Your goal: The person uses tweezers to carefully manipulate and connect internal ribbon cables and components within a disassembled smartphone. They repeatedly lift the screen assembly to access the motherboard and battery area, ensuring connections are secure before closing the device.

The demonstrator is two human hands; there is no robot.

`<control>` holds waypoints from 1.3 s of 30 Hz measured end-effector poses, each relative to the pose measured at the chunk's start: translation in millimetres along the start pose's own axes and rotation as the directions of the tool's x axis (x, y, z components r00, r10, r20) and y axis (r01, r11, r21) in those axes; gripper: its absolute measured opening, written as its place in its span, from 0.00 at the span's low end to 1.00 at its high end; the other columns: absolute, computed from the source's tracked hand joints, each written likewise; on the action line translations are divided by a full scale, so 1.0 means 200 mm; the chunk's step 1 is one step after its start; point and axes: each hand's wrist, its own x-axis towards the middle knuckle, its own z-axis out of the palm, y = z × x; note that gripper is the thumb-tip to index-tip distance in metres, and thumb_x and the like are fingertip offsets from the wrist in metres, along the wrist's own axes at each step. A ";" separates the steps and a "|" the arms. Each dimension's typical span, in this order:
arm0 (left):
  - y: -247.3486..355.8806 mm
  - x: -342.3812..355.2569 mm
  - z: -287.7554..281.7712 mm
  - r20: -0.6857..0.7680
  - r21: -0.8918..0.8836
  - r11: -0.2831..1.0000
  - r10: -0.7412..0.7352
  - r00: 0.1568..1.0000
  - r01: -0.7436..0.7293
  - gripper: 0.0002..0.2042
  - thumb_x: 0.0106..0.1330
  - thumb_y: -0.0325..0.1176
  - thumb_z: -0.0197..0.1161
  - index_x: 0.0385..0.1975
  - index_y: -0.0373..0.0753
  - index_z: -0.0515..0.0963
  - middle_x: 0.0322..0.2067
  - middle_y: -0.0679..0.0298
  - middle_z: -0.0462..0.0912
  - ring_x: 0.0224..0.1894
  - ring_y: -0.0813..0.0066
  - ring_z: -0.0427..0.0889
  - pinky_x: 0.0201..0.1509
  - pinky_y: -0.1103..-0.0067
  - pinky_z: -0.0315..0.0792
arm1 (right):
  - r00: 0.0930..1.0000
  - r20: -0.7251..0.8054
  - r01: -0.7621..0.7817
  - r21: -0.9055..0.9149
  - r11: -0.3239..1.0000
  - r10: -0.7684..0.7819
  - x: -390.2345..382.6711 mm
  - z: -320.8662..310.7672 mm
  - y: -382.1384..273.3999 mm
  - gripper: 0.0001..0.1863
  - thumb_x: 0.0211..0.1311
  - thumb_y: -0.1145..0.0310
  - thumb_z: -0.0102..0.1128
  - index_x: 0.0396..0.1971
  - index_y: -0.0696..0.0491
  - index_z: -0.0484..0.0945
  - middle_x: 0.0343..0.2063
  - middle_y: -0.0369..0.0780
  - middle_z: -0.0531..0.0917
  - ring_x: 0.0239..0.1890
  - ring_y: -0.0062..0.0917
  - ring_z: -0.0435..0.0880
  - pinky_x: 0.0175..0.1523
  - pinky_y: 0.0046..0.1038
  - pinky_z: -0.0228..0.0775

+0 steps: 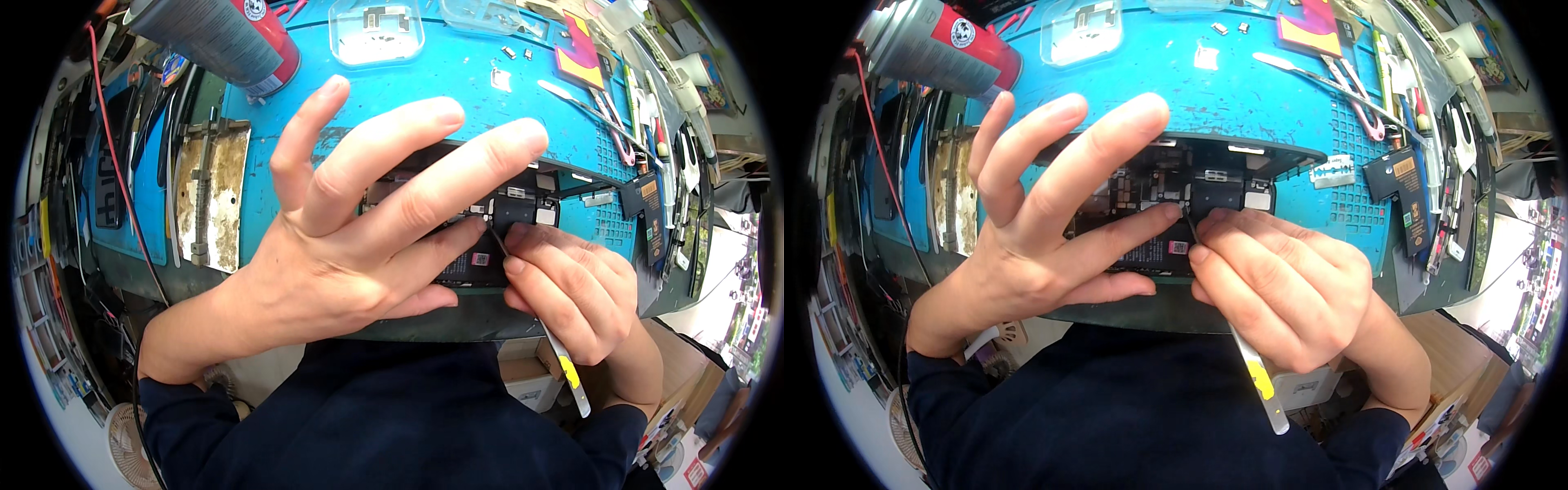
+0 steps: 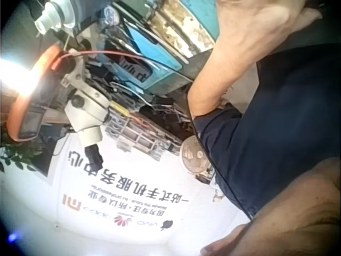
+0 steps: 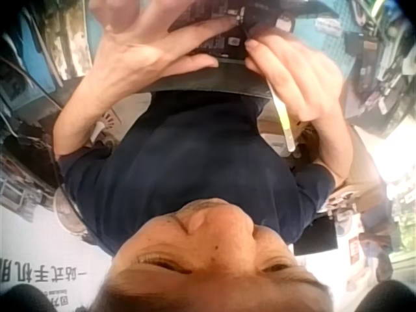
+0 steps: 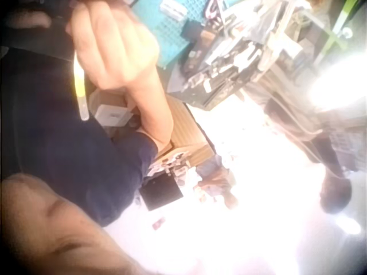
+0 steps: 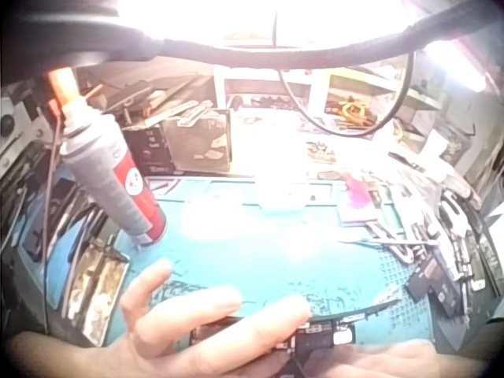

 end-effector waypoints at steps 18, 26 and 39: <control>0.00 0.00 0.00 0.009 0.026 1.000 0.013 1.000 -0.013 0.24 0.69 0.64 0.55 0.47 0.58 0.90 0.70 0.59 0.73 0.71 0.53 0.62 0.79 0.49 0.48 | 0.999 -0.014 -0.049 0.058 0.997 0.050 -0.01 -0.01 0.02 0.11 0.62 0.71 0.72 0.39 0.63 0.85 0.34 0.48 0.89 0.34 0.33 0.91 0.35 0.26 0.83; 0.00 0.00 0.00 -0.002 0.015 1.000 0.006 1.000 -0.005 0.24 0.69 0.64 0.55 0.47 0.57 0.90 0.70 0.56 0.73 0.71 0.52 0.62 0.79 0.49 0.47 | 0.990 0.009 -0.142 0.112 0.983 0.142 -0.01 -0.04 0.02 0.13 0.61 0.72 0.75 0.44 0.61 0.85 0.37 0.47 0.89 0.34 0.33 0.91 0.33 0.27 0.82; 0.01 0.00 -0.03 0.058 -0.033 0.999 -0.023 0.998 0.025 0.25 0.67 0.62 0.58 0.45 0.50 0.90 0.72 0.55 0.71 0.73 0.53 0.60 0.80 0.53 0.44 | 0.979 0.025 -0.203 0.084 0.976 0.201 -0.02 -0.05 0.02 0.21 0.46 0.77 0.69 0.45 0.62 0.87 0.22 0.39 0.75 0.19 0.30 0.74 0.23 0.30 0.66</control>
